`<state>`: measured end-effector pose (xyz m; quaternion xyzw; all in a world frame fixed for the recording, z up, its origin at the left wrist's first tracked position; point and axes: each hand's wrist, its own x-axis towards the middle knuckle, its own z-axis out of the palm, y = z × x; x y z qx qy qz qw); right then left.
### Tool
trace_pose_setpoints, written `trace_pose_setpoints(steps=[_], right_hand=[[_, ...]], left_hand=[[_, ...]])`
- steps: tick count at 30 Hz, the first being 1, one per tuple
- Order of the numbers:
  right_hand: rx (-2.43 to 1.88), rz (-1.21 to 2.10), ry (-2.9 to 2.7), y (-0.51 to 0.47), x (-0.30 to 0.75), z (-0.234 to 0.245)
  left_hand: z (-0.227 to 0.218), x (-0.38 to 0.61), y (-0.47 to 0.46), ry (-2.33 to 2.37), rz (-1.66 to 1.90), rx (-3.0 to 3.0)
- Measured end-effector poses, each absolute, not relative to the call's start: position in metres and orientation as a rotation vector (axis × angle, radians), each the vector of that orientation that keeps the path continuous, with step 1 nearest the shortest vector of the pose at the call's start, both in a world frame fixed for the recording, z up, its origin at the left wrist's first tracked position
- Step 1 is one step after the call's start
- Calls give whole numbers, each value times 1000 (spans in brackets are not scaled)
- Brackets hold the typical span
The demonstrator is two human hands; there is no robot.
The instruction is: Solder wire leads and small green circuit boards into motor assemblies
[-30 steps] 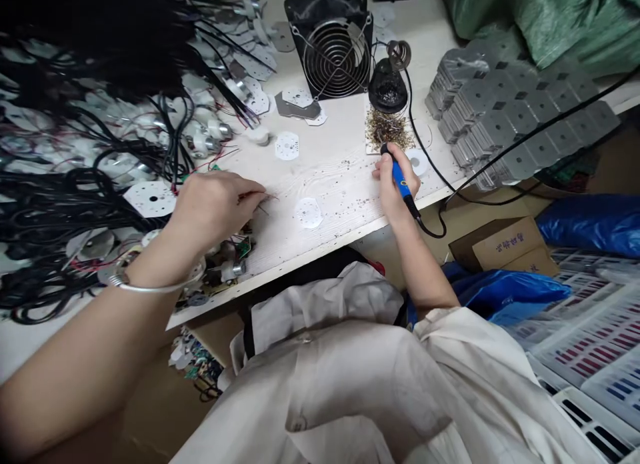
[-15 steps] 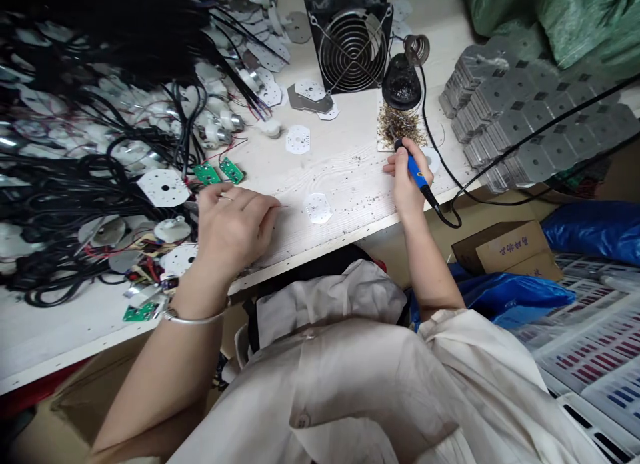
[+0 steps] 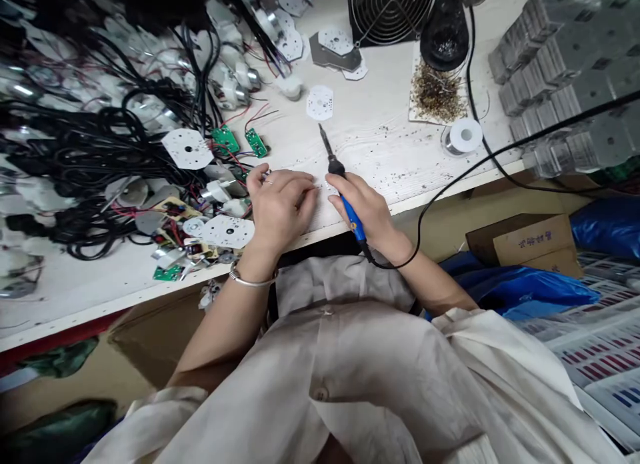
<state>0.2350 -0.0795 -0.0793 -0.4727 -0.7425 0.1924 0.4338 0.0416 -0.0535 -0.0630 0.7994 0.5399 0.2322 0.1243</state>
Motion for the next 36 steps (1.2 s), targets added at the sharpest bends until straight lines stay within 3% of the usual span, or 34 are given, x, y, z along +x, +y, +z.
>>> trace_pose_setpoints(steps=[7,18,36], right_hand=[[-1184,687,-1841,-69,230,-75],[-1235,840,-1107,-99,243,-86],[-1252,956,-1216,-89,242,-80]], left_hand=[[-69,41,-54,1539,701,2287],[-63,36,-54,1516,620,2291],[-58,36,-54,1509,553,2225]])
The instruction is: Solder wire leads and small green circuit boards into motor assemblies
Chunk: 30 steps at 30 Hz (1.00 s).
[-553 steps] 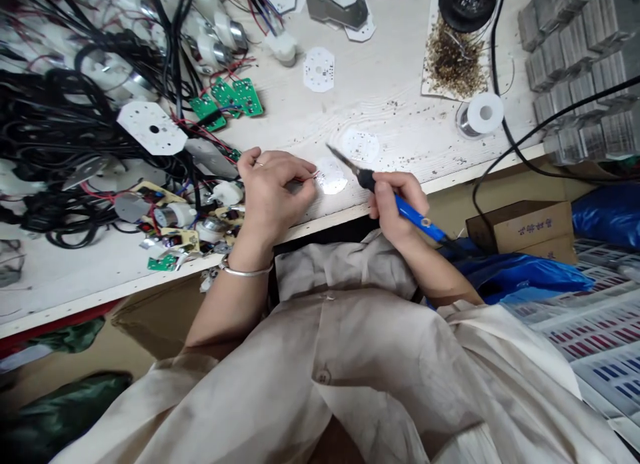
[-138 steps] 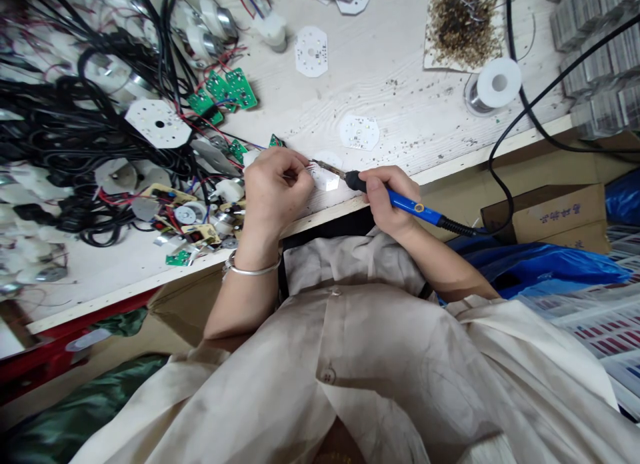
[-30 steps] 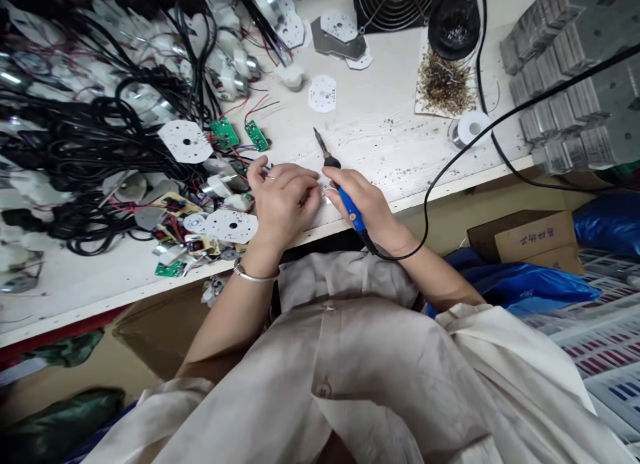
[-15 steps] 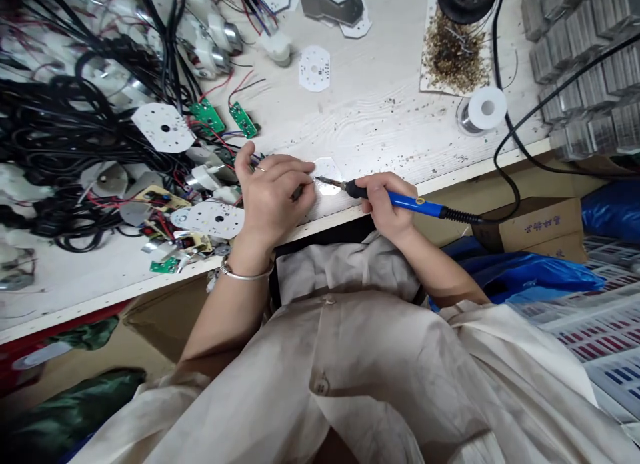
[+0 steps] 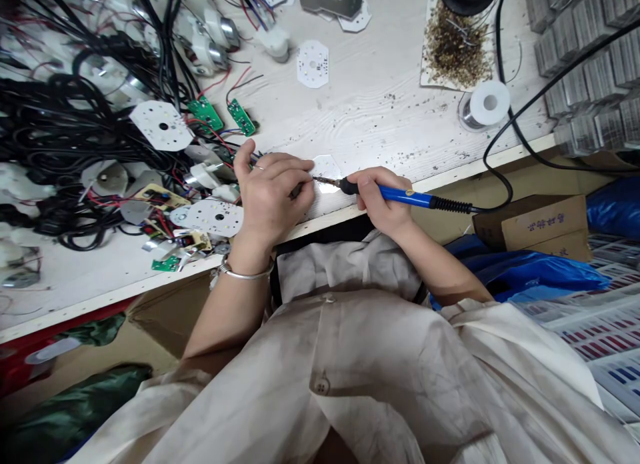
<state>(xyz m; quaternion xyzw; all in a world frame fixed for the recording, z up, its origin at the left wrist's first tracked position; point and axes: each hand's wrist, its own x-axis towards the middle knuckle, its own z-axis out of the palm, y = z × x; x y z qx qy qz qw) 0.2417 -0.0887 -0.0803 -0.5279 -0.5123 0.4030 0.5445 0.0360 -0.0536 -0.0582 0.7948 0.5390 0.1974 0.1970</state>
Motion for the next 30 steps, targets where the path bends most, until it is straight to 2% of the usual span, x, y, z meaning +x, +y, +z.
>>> trace_pose_setpoints(steps=[13,19,25,27,30], right_hand=[[-1328,856,-1181,-93,241,-81],[-1154,659,-1860,-83,238,-75],[-1157,385,-2005,-79,233,-82],[-1152,341,-2016,-80,233,-84],[-1141,314,-2024,-80,233,-85]], left_hand=[[-58,36,-54,1507,533,2241],[-62,34,-53,1454,561,2299],[-21,-1,-57,1476,683,2425],[-9,-10,-57,1509,574,2511],[-7,-8,-52,1418,216,2629]])
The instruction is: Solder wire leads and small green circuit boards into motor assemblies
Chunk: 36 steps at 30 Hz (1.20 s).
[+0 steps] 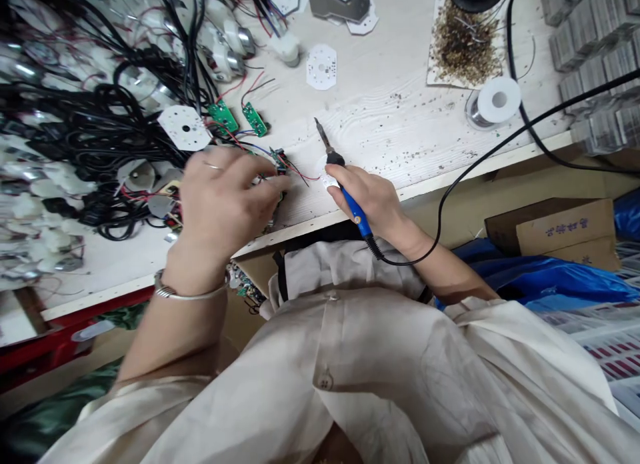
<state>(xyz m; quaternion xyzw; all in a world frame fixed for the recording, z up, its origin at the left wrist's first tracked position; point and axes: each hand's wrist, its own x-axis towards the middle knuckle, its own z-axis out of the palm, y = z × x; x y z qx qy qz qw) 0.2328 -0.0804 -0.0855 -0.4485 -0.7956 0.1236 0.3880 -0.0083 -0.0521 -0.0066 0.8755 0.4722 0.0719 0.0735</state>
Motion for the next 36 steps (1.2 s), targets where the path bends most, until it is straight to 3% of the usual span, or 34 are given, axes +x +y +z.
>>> trace_pose_setpoints(steps=[6,11,20,28,36], right_hand=[[-1170,263,-2004,-80,230,-87],[-1188,286,-2024,-79,230,-85],[-1216,252,-2002,-80,228,-86],[-1240,313,-2027,-81,229,-87],[-1335,424,-2031,-82,222,-86]], left_hand=[[-23,16,-33,961,-95,2945],[-19,16,-24,943,-156,3057],[-39,9,-25,1428,321,2445],[-63,27,-51,1633,511,2594],[-70,33,-58,1745,604,2280]])
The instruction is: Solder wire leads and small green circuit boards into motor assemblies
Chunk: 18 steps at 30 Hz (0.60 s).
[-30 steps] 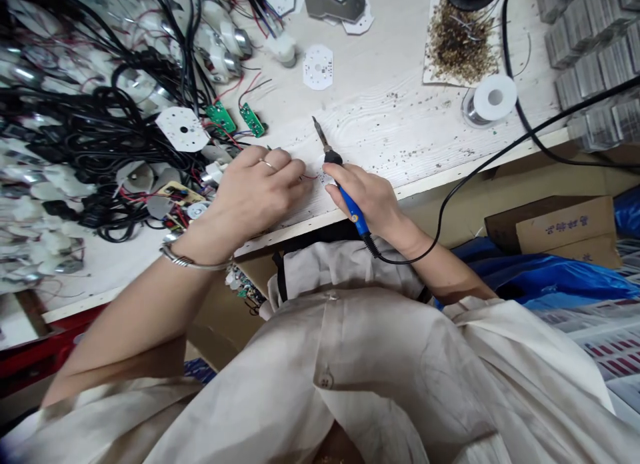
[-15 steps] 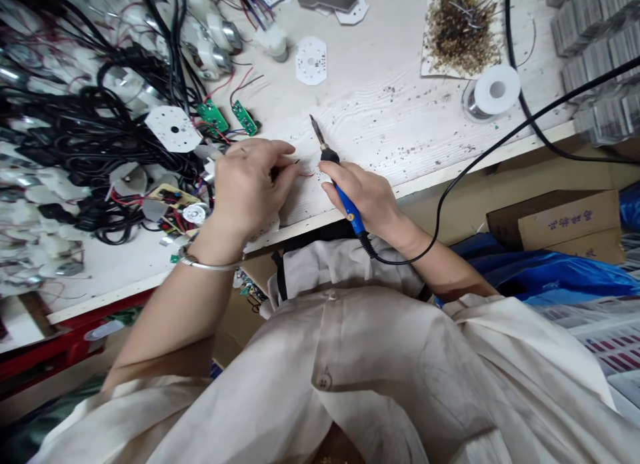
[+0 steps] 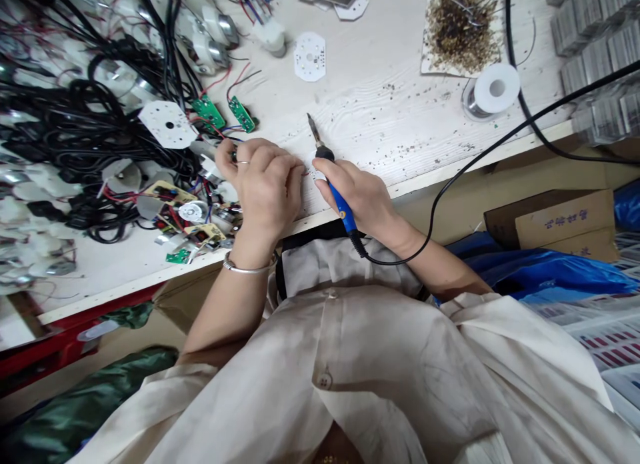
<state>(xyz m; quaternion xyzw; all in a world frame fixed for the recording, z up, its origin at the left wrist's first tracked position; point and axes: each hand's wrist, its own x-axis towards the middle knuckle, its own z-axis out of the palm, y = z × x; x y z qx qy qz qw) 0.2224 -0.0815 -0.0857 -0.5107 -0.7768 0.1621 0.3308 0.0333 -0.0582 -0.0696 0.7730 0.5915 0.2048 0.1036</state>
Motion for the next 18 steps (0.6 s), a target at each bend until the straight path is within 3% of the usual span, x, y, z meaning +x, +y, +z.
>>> trace_pose_setpoints(steps=[11,18], right_hand=[[-1313,533,-1949,-82,223,-81],[-1210,820,-1345,-101,238,-85]], left_hand=[[-74,34,-60,1750,589,2416],[-71,36,-59,1714,546,2310]])
